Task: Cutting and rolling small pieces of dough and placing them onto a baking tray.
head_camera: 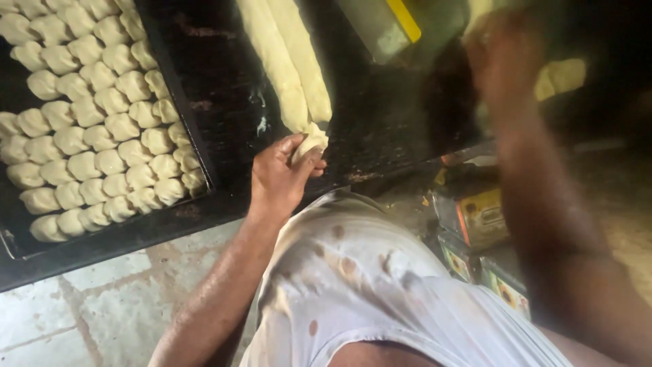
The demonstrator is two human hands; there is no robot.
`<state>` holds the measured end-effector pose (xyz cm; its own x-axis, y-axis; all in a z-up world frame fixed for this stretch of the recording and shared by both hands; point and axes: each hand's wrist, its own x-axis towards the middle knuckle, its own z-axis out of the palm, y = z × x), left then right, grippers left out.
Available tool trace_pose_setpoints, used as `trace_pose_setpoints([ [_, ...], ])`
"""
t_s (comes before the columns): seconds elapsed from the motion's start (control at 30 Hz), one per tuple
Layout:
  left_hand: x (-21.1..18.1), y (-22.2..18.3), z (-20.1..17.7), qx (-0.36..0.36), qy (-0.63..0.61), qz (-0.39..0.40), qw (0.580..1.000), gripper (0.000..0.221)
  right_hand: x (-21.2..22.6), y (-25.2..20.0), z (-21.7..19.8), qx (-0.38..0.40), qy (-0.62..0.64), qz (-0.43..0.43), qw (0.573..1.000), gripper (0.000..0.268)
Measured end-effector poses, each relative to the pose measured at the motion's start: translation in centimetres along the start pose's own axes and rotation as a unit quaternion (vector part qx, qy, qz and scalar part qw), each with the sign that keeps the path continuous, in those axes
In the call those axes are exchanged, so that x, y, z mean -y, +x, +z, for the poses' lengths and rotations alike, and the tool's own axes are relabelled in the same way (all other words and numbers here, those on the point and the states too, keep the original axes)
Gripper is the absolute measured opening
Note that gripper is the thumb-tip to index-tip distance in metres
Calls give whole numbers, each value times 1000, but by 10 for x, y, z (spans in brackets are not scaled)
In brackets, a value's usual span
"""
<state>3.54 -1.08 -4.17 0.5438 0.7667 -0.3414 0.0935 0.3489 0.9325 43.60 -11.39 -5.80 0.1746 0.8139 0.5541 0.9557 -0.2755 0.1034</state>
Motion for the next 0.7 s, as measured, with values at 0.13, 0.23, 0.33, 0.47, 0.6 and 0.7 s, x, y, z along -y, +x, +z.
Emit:
trace_pose_setpoints([
  [0.13, -1, -2, 8, -14, 18, 24, 999, 33, -61, -15, 72, 107, 106, 59, 987, 15],
  [0.23, -11, -5, 12, -30, 68, 21, 997, 31, -4, 32, -1, 363, 160, 88, 914, 16],
  [0.33, -24, -7, 17, -33, 63, 10, 997, 31, 73, 43, -68, 554, 295, 2, 778, 23],
  [0.47, -25, -11, 20, 22, 90, 36, 995, 28, 151, -2, -77, 384, 625, 199, 650, 25],
  [0.6, -38, -26, 19, 31, 152, 95, 983, 25, 197, 18, -82, 253, 640, 249, 681, 15],
  [0.7, -51, -29, 19, 56, 81, 163, 982, 31, 195, 29, -75, 264, 588, 154, 749, 32],
])
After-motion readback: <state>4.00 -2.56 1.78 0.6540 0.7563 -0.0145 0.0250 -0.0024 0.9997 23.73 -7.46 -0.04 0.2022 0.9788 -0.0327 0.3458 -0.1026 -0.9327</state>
